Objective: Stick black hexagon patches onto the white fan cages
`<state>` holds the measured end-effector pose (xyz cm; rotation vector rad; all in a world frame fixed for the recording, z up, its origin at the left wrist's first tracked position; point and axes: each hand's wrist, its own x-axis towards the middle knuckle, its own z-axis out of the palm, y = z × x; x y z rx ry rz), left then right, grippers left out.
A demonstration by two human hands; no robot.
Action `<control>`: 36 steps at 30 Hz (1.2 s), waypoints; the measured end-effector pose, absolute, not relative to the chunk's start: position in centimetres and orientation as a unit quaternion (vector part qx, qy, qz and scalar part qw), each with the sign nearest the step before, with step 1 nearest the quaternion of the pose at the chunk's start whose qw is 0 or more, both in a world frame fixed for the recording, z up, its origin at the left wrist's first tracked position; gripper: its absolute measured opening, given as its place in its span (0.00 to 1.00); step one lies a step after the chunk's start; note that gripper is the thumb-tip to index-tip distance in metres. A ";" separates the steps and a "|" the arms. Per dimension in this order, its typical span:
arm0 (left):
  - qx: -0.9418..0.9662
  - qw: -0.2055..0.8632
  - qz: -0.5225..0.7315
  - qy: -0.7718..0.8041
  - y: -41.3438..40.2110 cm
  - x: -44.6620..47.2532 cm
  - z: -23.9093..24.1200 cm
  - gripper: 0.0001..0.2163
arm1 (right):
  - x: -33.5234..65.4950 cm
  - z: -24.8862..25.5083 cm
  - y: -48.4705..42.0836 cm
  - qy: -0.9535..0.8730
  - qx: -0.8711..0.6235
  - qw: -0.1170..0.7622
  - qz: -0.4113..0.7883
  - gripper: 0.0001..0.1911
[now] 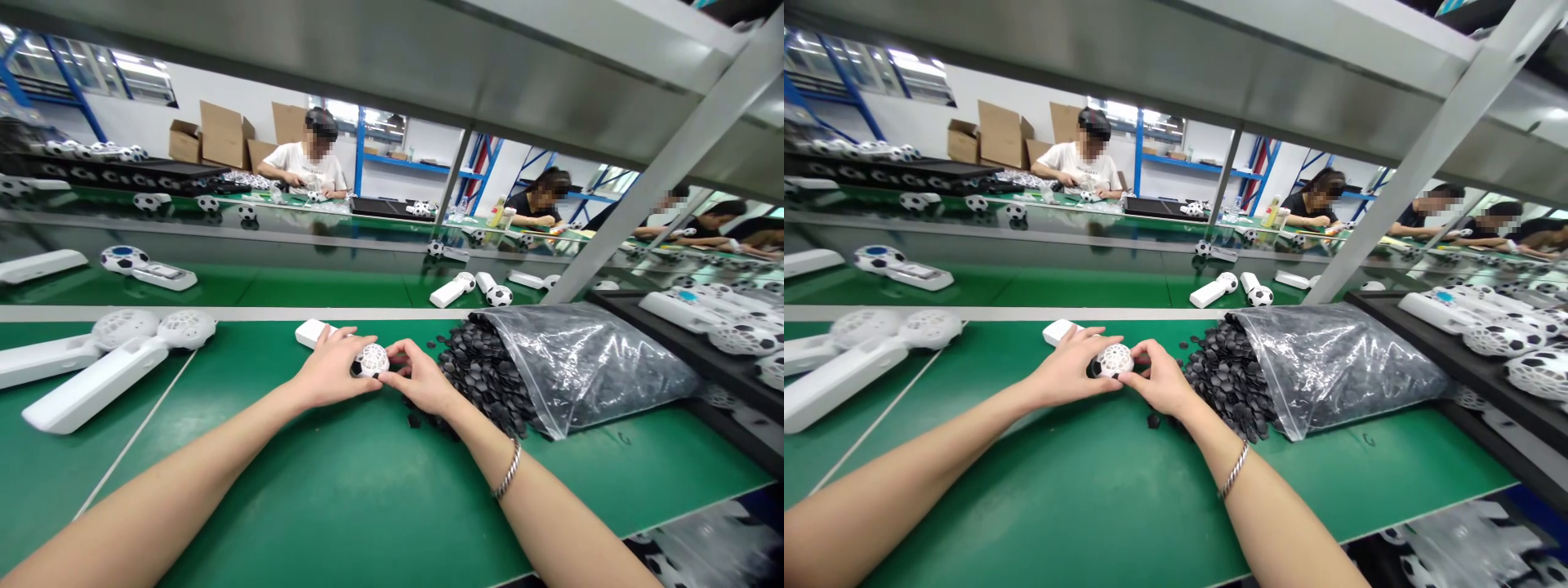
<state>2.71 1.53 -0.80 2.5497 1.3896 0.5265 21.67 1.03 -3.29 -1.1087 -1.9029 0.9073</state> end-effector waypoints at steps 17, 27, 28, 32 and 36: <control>0.890 0.101 0.208 0.393 1.7 2.6 -0.6 0.22 | 22.0 -2.7 1.6 -0.805 -0.425 0.321 0.260 0.16; 0.889 0.109 0.191 0.402 2.0 2.3 -1.3 0.29 | 26.5 -2.9 4.3 -0.741 -0.652 0.159 -0.014 0.09; 0.895 0.133 0.175 0.387 1.9 2.2 -1.1 0.29 | 26.5 -3.0 4.4 -0.743 -0.652 0.149 -0.016 0.09; 0.864 0.210 0.176 0.423 1.3 2.9 -1.0 0.32 | 25.9 -2.9 4.4 -0.742 -0.656 0.138 -0.021 0.11; 0.840 0.242 0.215 0.435 0.8 3.6 -1.0 0.24 | 25.7 -2.4 4.2 -0.744 -0.645 0.174 -0.012 0.11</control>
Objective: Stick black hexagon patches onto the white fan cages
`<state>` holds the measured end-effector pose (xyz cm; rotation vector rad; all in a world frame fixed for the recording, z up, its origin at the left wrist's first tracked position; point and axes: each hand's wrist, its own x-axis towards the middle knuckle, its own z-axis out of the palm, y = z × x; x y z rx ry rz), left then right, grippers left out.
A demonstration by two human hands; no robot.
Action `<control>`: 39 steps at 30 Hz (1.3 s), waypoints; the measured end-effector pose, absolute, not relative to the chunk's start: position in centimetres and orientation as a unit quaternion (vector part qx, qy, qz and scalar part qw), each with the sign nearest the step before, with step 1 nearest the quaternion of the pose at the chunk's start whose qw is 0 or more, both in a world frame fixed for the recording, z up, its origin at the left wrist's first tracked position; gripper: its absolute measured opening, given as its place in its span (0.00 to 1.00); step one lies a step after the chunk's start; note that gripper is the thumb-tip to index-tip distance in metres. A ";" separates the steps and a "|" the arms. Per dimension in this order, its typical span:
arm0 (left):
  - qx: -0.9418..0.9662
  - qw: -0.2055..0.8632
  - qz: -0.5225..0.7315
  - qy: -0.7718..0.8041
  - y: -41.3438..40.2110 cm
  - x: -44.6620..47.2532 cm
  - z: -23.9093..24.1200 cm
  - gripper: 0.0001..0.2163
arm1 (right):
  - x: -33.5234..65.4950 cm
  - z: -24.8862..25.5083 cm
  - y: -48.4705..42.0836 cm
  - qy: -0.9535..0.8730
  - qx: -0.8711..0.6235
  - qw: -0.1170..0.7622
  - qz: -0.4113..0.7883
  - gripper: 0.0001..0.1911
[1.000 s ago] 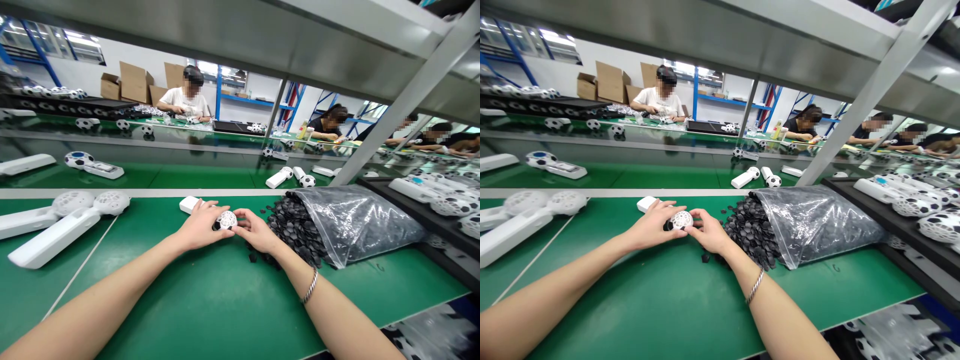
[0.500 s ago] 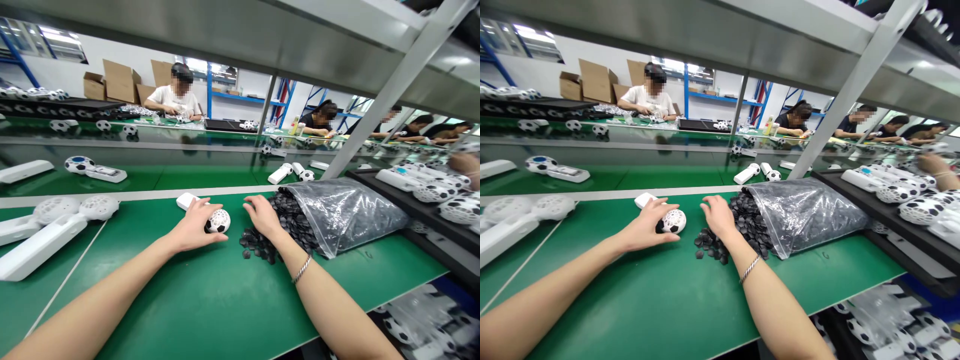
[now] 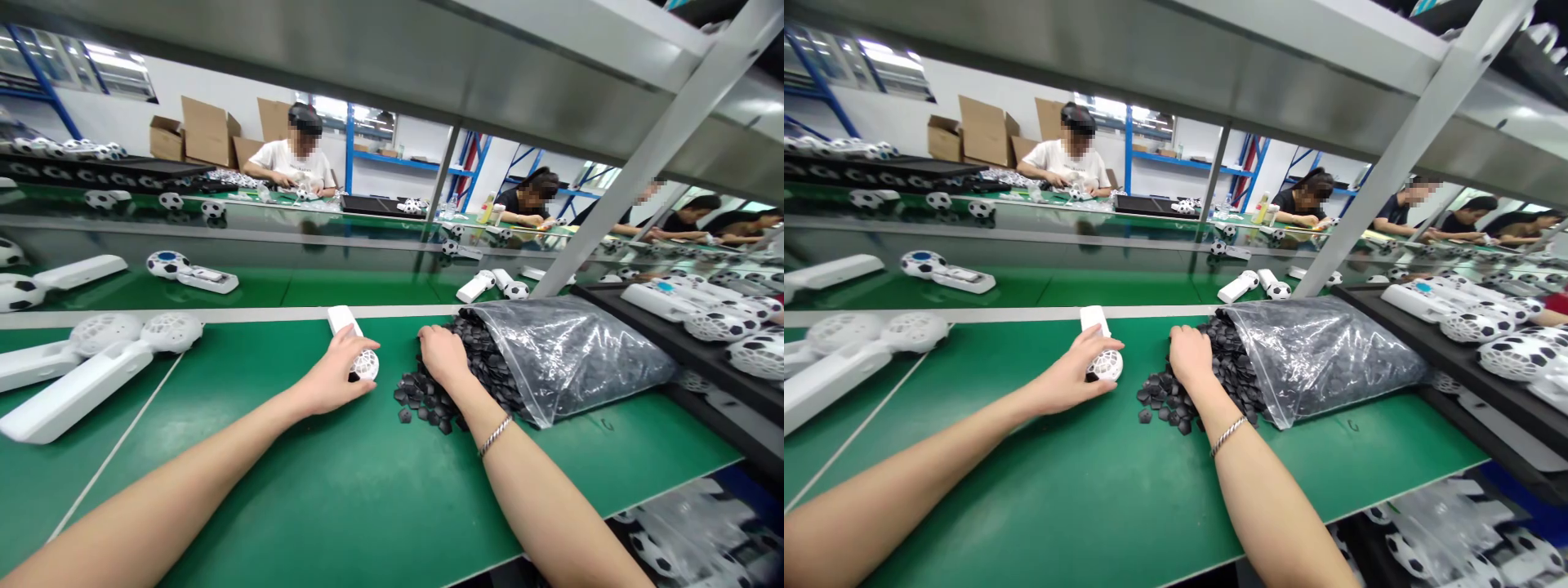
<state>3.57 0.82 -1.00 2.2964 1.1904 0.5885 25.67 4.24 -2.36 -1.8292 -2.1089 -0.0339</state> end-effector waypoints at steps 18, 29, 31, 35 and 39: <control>0.860 0.276 0.219 0.370 2.4 2.0 -2.1 0.27 | 22.4 -0.8 -0.1 -0.806 -0.360 0.311 0.352 0.06; 0.853 0.280 0.217 0.384 1.8 2.5 -1.6 0.27 | 22.3 -0.9 0.1 -0.817 -0.375 0.317 0.304 0.05; 0.850 0.278 0.220 0.389 1.6 2.7 -1.5 0.25 | 22.1 -1.2 0.2 -0.801 -0.386 0.325 0.323 0.04; 0.849 0.279 0.223 0.388 1.4 2.8 -1.3 0.24 | 21.9 -1.6 0.3 -0.799 -0.381 0.331 0.328 0.04; 0.845 0.286 0.218 0.395 1.4 2.9 -1.2 0.24 | 21.9 -1.7 0.4 -0.805 -0.378 0.343 0.302 0.05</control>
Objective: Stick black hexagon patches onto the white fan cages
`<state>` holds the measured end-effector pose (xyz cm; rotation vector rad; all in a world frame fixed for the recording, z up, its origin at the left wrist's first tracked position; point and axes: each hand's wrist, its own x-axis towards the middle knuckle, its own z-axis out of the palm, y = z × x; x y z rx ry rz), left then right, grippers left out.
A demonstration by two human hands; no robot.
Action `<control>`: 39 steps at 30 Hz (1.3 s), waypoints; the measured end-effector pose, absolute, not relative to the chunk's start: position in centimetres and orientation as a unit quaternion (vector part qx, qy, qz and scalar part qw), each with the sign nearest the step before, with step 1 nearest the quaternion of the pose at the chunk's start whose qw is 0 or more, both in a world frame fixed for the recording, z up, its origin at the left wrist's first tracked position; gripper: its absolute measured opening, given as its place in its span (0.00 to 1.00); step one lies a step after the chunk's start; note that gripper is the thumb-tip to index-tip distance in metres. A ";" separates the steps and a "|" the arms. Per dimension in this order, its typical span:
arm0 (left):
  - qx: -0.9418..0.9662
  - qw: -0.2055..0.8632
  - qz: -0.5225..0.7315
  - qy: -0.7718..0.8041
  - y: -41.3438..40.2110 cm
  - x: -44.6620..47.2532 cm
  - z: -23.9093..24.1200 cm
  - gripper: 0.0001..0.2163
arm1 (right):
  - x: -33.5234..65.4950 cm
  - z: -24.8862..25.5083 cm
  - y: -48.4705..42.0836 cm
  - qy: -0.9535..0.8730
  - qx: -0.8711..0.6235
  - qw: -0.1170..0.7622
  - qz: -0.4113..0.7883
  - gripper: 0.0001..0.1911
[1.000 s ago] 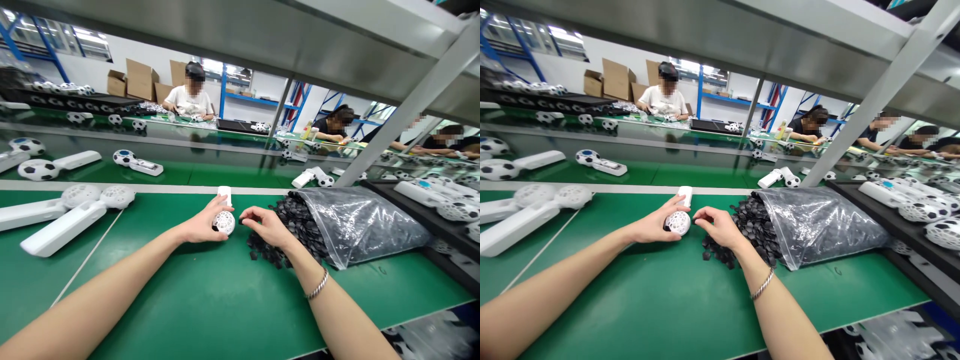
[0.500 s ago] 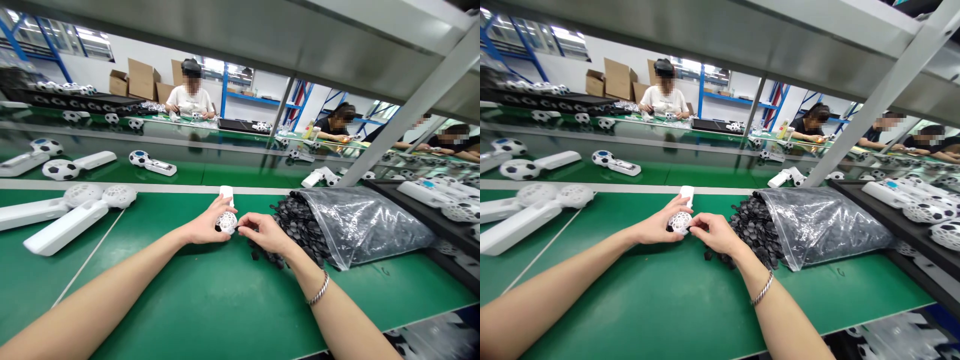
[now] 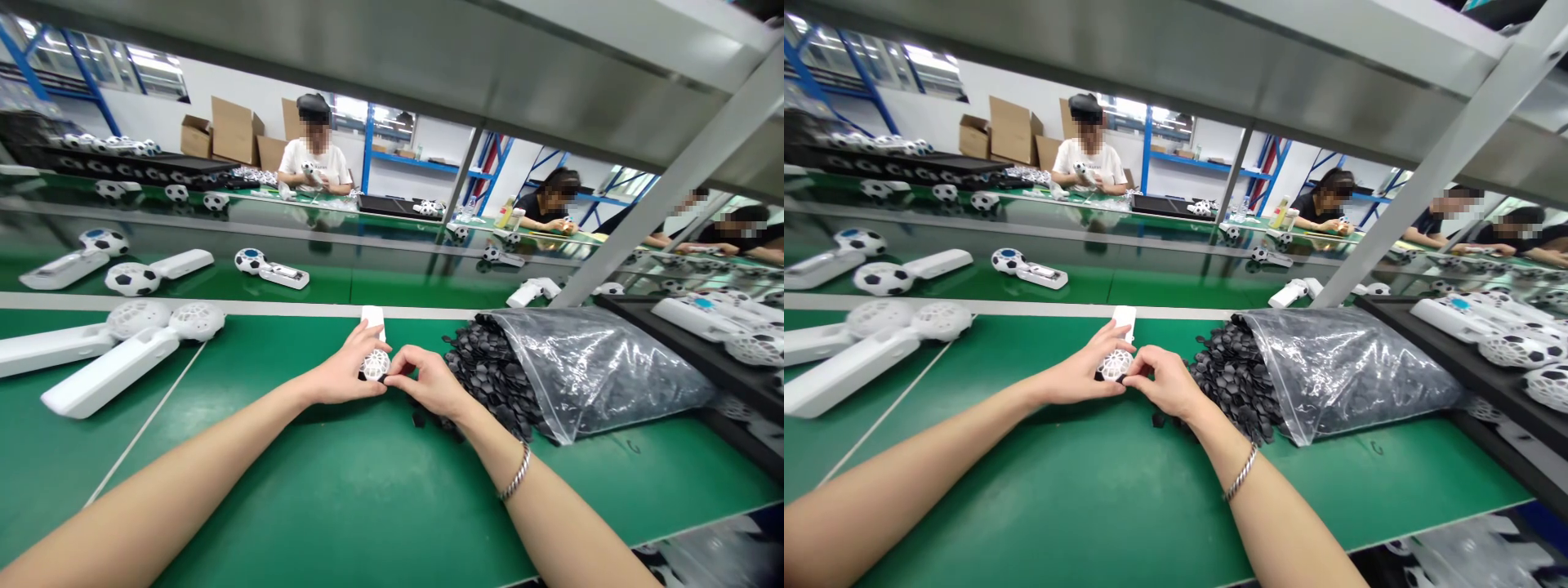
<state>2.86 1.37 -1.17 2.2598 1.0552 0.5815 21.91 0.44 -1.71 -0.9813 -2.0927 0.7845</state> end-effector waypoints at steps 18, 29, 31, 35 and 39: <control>0.849 0.275 0.247 0.377 1.6 3.1 -1.5 0.21 | 21.8 -3.5 1.8 -0.729 -0.408 0.360 0.415 0.14; 0.854 0.280 0.241 0.368 1.2 3.5 -1.4 0.22 | 23.1 -2.1 3.3 -0.775 -0.491 0.345 0.198 0.13; 0.847 0.283 0.250 0.374 1.1 3.6 -1.6 0.23 | 24.5 -2.1 3.9 -0.745 -0.605 0.276 0.047 0.15; 0.834 0.281 0.268 0.391 1.0 3.7 -1.7 0.21 | 26.8 -2.6 4.5 -0.703 -0.702 0.106 -0.045 0.15; 0.844 0.297 0.245 0.373 1.1 3.4 -1.3 0.21 | 27.4 -2.6 4.7 -0.729 -0.678 0.082 -0.033 0.11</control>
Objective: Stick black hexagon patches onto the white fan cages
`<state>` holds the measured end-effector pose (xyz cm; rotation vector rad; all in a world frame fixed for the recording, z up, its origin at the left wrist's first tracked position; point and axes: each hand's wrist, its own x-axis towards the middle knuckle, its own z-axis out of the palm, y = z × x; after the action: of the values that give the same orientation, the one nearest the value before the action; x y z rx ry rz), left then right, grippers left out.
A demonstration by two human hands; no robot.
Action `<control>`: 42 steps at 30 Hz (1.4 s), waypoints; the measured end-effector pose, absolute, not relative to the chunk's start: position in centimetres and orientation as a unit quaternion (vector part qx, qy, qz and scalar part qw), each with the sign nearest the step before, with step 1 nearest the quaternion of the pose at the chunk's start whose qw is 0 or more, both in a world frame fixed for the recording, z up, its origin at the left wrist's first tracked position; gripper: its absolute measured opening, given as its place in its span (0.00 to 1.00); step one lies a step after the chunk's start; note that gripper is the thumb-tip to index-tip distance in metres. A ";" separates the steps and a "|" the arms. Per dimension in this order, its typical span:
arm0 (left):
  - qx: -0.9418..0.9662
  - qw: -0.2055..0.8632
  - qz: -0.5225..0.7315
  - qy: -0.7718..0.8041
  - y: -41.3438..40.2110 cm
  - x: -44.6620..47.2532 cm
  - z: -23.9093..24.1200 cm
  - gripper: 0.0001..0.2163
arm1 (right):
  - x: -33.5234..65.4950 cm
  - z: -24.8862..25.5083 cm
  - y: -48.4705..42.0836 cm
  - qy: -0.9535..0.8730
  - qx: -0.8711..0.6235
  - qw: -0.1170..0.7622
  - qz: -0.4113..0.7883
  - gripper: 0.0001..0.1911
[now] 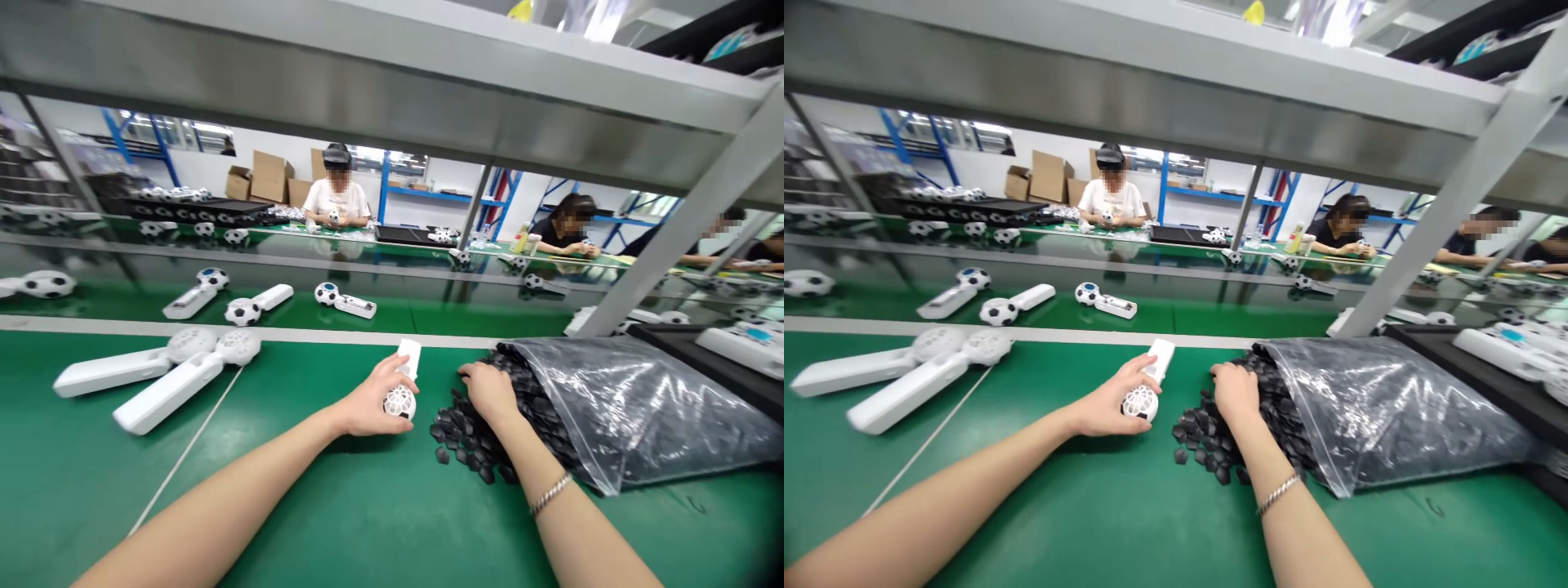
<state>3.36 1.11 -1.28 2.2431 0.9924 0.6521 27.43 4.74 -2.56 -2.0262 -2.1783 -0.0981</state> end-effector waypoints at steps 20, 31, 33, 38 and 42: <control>0.778 0.276 0.343 0.448 1.9 3.0 -2.7 0.24 | 26.5 -2.0 4.0 -0.751 -0.553 0.337 0.129 0.05; 0.757 0.411 0.318 0.396 3.2 1.2 -2.5 0.27 | 22.8 -1.8 1.4 -0.808 -0.404 0.376 0.207 0.03; 0.764 0.407 0.312 0.393 3.3 1.0 -2.4 0.27 | 22.3 -1.9 1.2 -0.820 -0.389 0.371 0.198 0.02; 0.789 0.400 0.286 0.368 3.0 1.0 -1.9 0.26 | 21.3 -2.0 1.0 -0.861 -0.330 0.353 0.158 0.05; 0.807 0.359 0.289 0.370 2.7 1.4 -1.7 0.25 | 20.6 -2.1 1.2 -0.877 -0.309 0.345 0.126 0.06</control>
<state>1.37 2.69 -1.67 2.0813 0.9550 0.7453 20.63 1.16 -2.11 -0.8015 -2.2778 0.3260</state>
